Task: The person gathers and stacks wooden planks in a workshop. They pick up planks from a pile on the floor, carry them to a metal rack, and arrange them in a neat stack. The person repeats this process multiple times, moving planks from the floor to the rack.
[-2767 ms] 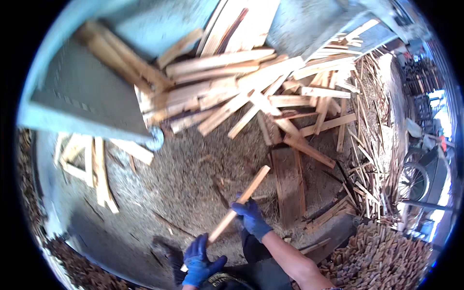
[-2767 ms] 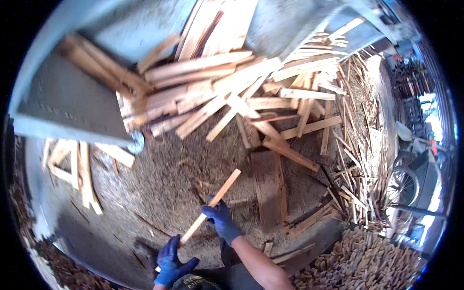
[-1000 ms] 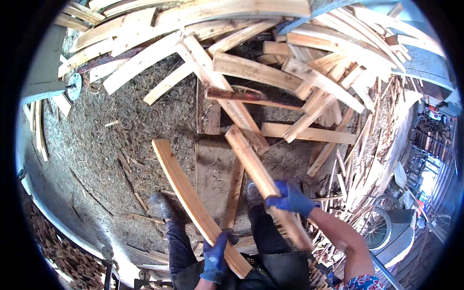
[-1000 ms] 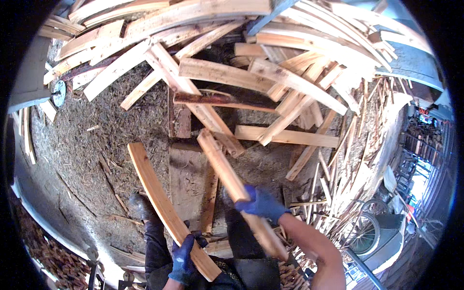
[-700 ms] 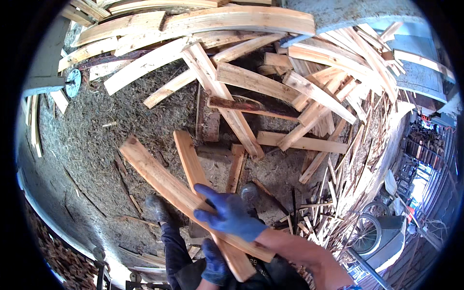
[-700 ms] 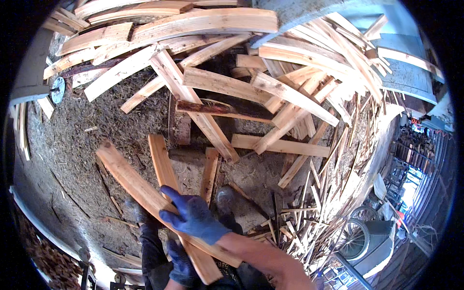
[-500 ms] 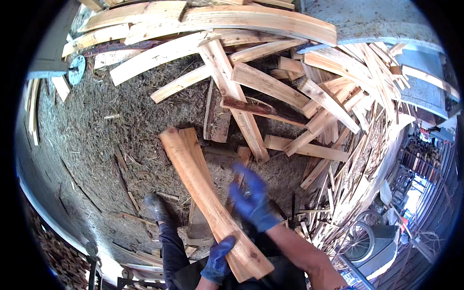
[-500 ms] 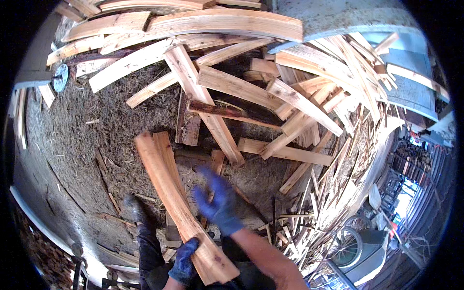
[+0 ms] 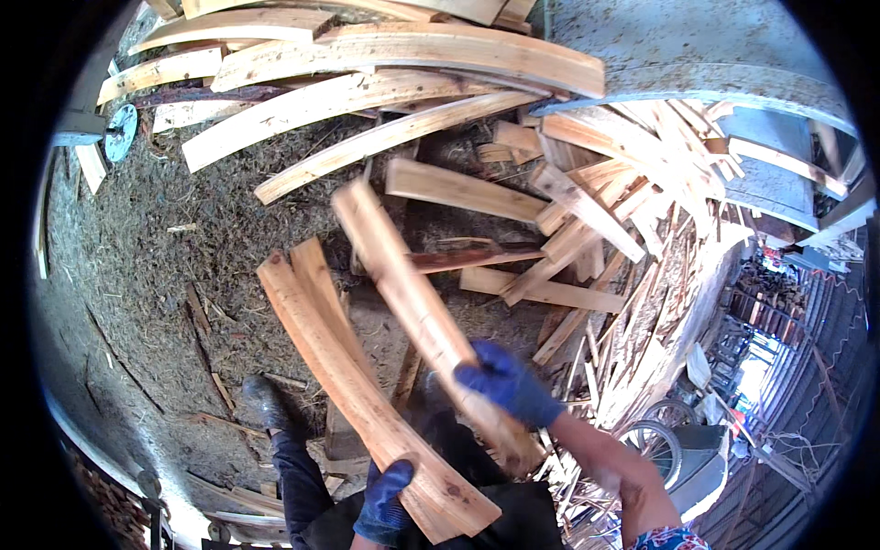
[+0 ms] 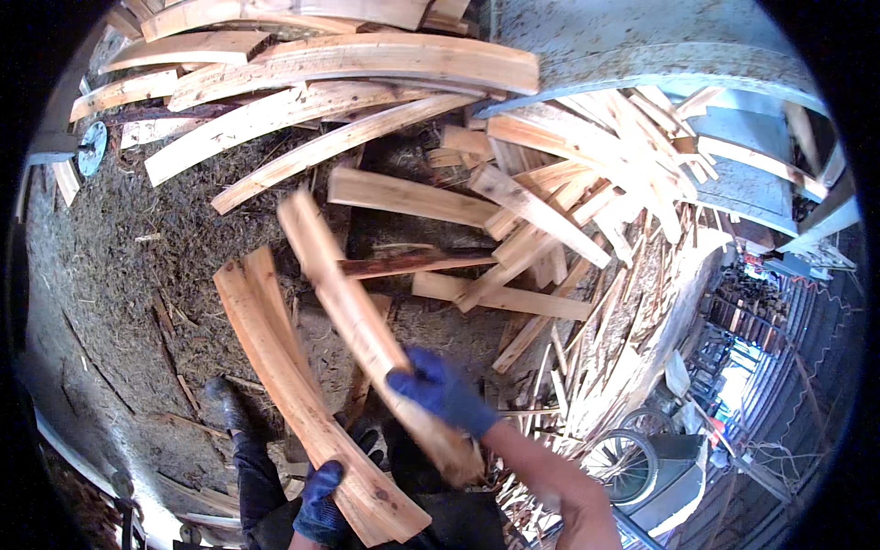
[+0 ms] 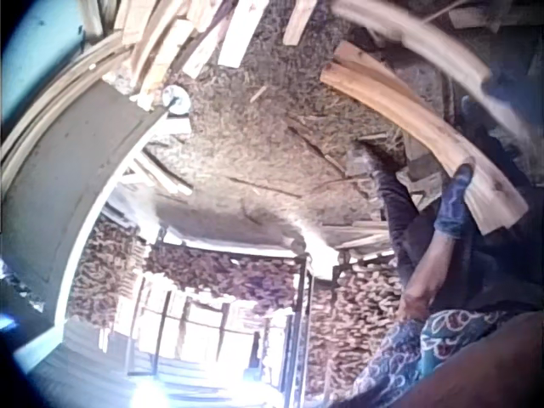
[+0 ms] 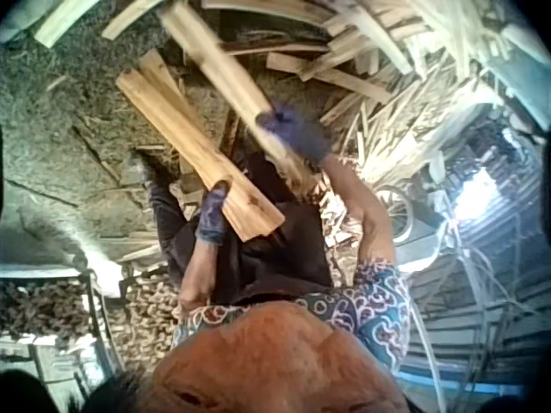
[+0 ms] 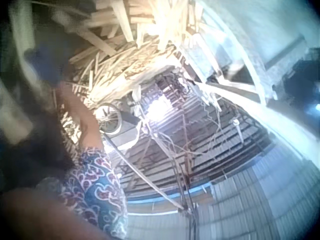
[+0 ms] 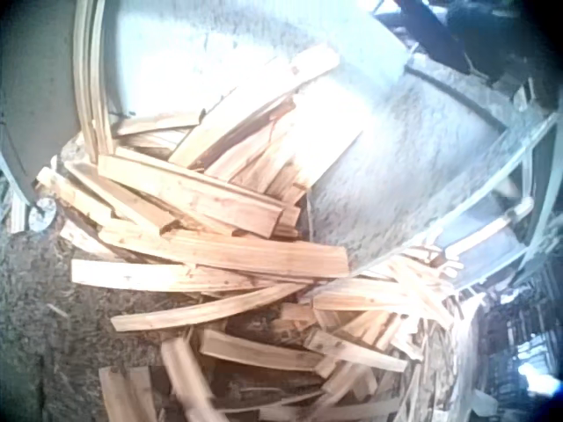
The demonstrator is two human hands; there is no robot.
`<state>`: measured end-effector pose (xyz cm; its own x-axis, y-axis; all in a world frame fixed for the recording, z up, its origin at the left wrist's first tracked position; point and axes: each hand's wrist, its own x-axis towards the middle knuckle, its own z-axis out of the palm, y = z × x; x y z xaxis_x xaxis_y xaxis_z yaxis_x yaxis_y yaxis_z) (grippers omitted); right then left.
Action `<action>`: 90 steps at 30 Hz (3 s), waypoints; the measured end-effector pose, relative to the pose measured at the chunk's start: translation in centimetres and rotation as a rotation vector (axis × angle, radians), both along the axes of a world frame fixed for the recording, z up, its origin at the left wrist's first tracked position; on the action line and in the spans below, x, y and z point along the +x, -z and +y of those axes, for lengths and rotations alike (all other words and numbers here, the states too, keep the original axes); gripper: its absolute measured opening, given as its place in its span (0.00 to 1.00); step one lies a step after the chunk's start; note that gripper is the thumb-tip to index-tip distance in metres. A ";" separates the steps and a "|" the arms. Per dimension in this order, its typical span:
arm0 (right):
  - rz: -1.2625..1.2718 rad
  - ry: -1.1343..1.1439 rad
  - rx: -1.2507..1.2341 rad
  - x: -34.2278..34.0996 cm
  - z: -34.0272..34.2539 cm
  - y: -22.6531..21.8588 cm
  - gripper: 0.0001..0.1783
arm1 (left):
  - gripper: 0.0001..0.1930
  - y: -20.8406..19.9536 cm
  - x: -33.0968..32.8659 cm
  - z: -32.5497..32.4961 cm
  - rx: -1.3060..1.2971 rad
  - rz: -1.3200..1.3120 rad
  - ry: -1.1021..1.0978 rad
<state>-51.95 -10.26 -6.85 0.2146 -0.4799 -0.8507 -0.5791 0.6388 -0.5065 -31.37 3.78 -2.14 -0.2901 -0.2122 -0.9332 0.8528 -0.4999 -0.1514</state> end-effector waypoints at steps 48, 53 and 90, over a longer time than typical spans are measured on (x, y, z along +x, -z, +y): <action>1.114 -0.322 -0.164 -29.6 10.1 -26.4 0.41 | 0.27 0.0 1.2 -2.9 -0.140 -0.124 0.200; 0.288 -0.391 -0.418 -7.5 0.0 -0.7 0.41 | 0.29 0.4 1.2 -2.3 -0.072 -0.187 0.214; 1.210 -0.333 -0.276 -20.0 0.0 11.2 0.38 | 0.25 -0.6 0.2 -3.8 0.078 -0.272 0.480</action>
<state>-71.91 -10.27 -18.06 -0.4778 -0.7428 -0.4690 -0.8715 0.3337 0.3594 -31.22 -0.05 -1.57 -0.0833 -0.0431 -0.9956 0.5451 -0.8383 -0.0093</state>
